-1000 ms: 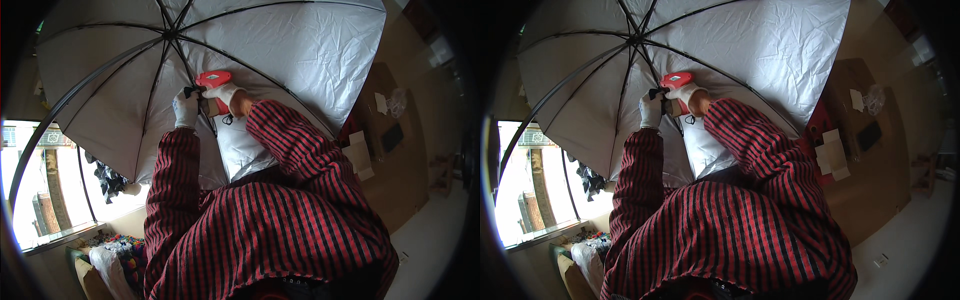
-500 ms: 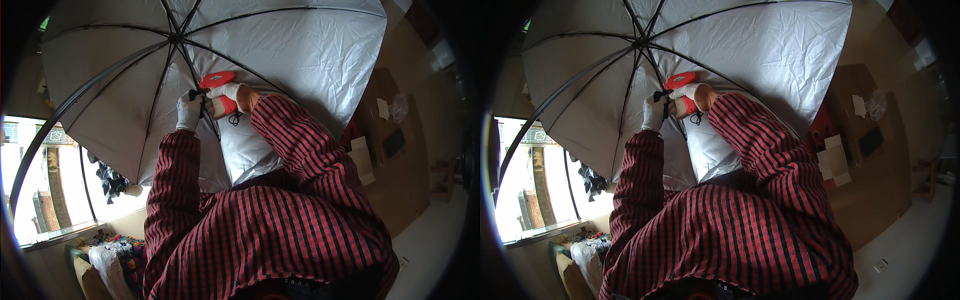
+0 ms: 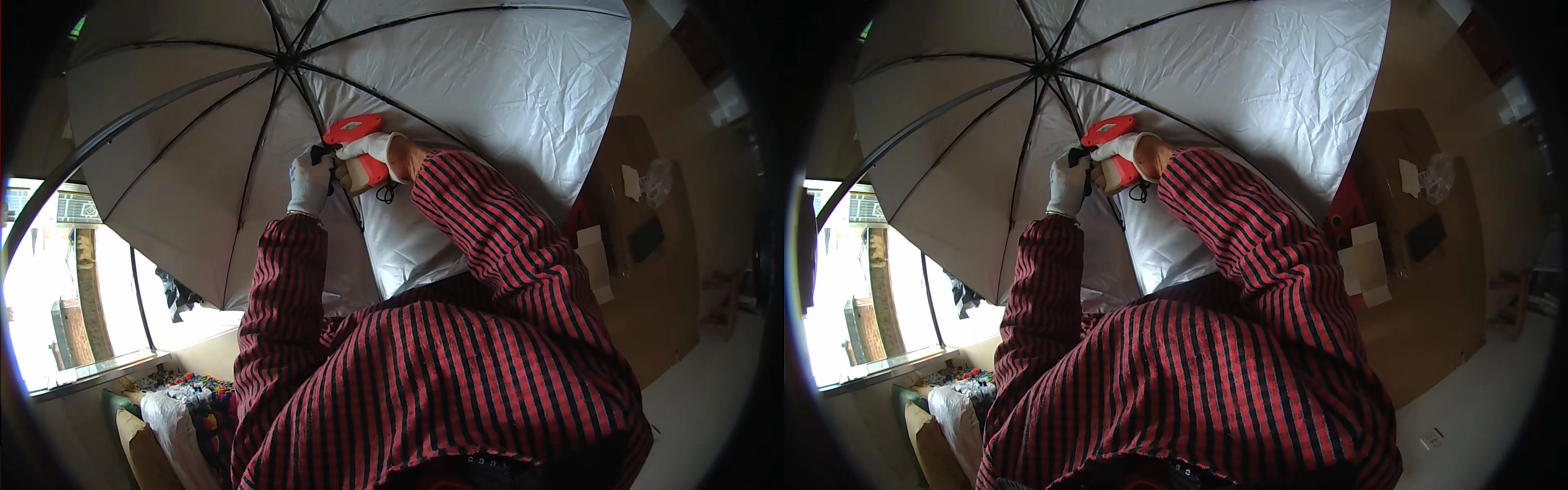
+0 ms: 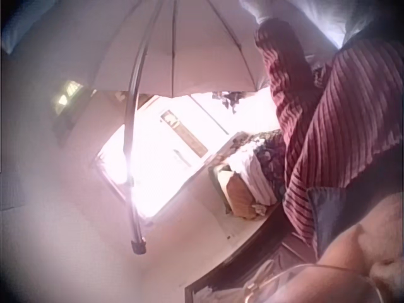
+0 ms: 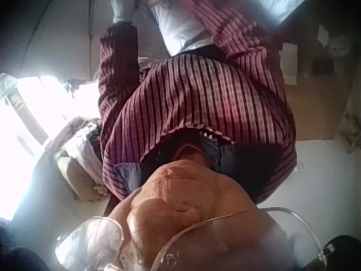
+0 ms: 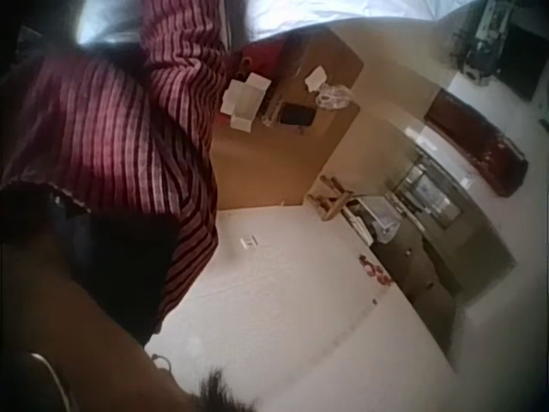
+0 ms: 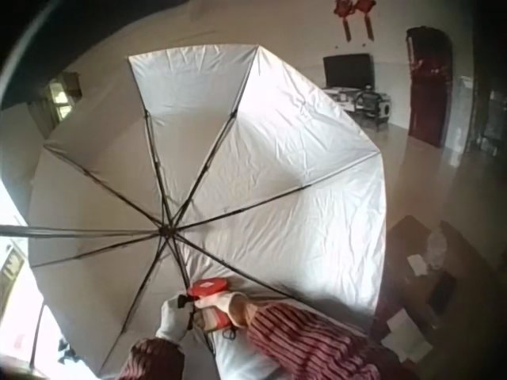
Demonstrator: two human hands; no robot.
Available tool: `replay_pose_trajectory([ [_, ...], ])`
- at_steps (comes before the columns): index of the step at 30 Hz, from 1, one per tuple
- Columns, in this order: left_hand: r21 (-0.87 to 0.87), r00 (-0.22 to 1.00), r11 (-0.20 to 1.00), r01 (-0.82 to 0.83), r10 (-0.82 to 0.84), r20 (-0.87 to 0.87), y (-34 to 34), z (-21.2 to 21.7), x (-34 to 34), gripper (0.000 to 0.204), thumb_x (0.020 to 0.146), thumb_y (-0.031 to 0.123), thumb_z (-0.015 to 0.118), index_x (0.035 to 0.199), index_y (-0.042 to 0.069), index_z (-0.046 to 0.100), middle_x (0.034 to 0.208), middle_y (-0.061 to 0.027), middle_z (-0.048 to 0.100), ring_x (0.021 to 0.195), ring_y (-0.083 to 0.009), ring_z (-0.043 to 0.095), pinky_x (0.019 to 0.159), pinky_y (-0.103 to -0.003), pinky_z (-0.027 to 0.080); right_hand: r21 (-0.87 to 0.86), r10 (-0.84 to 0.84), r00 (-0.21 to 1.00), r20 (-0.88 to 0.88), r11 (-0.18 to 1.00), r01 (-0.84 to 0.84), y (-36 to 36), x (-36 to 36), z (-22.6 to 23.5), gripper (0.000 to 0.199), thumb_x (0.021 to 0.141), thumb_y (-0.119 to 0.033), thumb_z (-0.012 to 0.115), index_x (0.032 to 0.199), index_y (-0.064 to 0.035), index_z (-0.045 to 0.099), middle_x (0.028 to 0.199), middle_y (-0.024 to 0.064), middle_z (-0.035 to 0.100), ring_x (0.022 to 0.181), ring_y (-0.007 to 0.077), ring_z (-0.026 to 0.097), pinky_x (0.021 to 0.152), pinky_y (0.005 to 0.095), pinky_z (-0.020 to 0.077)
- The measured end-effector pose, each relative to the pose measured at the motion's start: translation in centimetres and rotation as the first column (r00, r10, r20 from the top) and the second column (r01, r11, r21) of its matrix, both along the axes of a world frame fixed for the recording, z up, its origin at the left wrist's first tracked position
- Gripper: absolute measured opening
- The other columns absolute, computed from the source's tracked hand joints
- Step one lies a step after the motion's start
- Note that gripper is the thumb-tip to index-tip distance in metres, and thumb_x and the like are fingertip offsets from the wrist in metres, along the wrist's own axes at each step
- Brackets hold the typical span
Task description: Assembling or repairing a white umbrella by attaching fabric to the frame and inspecting the mechanism.
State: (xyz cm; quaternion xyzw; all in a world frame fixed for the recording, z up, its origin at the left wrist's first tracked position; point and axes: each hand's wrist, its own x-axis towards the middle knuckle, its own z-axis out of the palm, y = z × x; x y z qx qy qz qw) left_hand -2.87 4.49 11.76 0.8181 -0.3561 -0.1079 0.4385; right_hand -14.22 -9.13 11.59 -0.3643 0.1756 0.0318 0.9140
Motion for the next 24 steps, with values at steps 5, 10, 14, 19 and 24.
replay_pose_trajectory([
  [5, 0.003, 0.998, 1.0, -0.018, 0.017, 0.057, 0.5, -0.1, -0.1, 0.016, 0.08, 0.011, 0.057, 0.085, -0.001, 0.066, 0.064, -0.0108, 0.063, 0.054, -0.018, 0.06, 0.051, -0.033, 0.045, -0.018, -0.001, 1.0, 0.01, 1.0, 0.001, 0.4, 0.2, -0.5, 0.029, 0.081, -0.006, 0.068, 0.109, -0.0023, 0.061, 0.095, 0.0113, 0.069, 0.082, 0.0244, 0.069, 0.072, 0.0399, 0.0574],
  [10, -0.021, 0.999, 0.999, -0.038, 0.039, 0.028, 0.6, -0.9, 0.3, 0.014, 0.08, 0.008, 0.055, 0.084, 0.0, 0.065, 0.063, -0.0048, 0.06, 0.05, -0.0108, 0.053, 0.045, -0.029, 0.041, -0.025, 0.071, 0.997, -0.025, 0.997, -0.072, 0.1, -0.3, 0.3, 0.027, 0.083, -0.01, 0.068, 0.109, -0.0032, 0.061, 0.1, 0.0077, 0.068, 0.086, 0.0201, 0.067, 0.075, 0.0329, 0.0557],
  [14, 0.012, 0.999, 1.0, -0.014, 0.015, -0.042, 0.4, -0.5, 0.1, 0.017, 0.08, 0.011, 0.058, 0.088, -0.001, 0.066, 0.065, -0.0119, 0.063, 0.055, -0.0195, 0.06, 0.053, -0.034, 0.046, -0.001, 0.083, 0.996, -0.028, 0.997, -0.083, -0.1, -0.4, 0.3, 0.02, 0.086, -0.013, 0.064, 0.104, -0.003, 0.062, 0.088, 0.0083, 0.068, 0.073, 0.0199, 0.066, 0.065, 0.0334, 0.0556],
  [19, 0.025, 1.0, 1.0, 0.004, -0.005, 0.02, 0.3, -0.2, -0.1, 0.016, 0.081, 0.011, 0.057, 0.088, 0.001, 0.067, 0.063, -0.0114, 0.062, 0.054, -0.0194, 0.061, 0.051, -0.034, 0.046, 0.039, 0.151, 0.987, -0.062, 0.988, -0.149, -0.6, 0.4, -1.0, 0.01, 0.087, -0.014, 0.064, 0.092, -0.0054, 0.061, 0.069, 0.0056, 0.06, 0.055, 0.0161, 0.058, 0.053, 0.0319, 0.0499],
  [24, 0.077, 0.998, 0.995, -0.058, 0.057, 0.018, 0.1, -0.7, -0.5, 0.017, 0.081, 0.012, 0.057, 0.089, 0.003, 0.069, 0.062, -0.0105, 0.062, 0.05, -0.0189, 0.059, 0.047, -0.033, 0.046, 0.093, 0.164, 0.983, -0.076, 0.983, -0.157, -0.5, 0.7, -2.2, 0.012, 0.084, -0.013, 0.066, 0.094, -0.0058, 0.063, 0.075, 0.006, 0.064, 0.06, 0.0168, 0.061, 0.057, 0.0324, 0.0511],
])
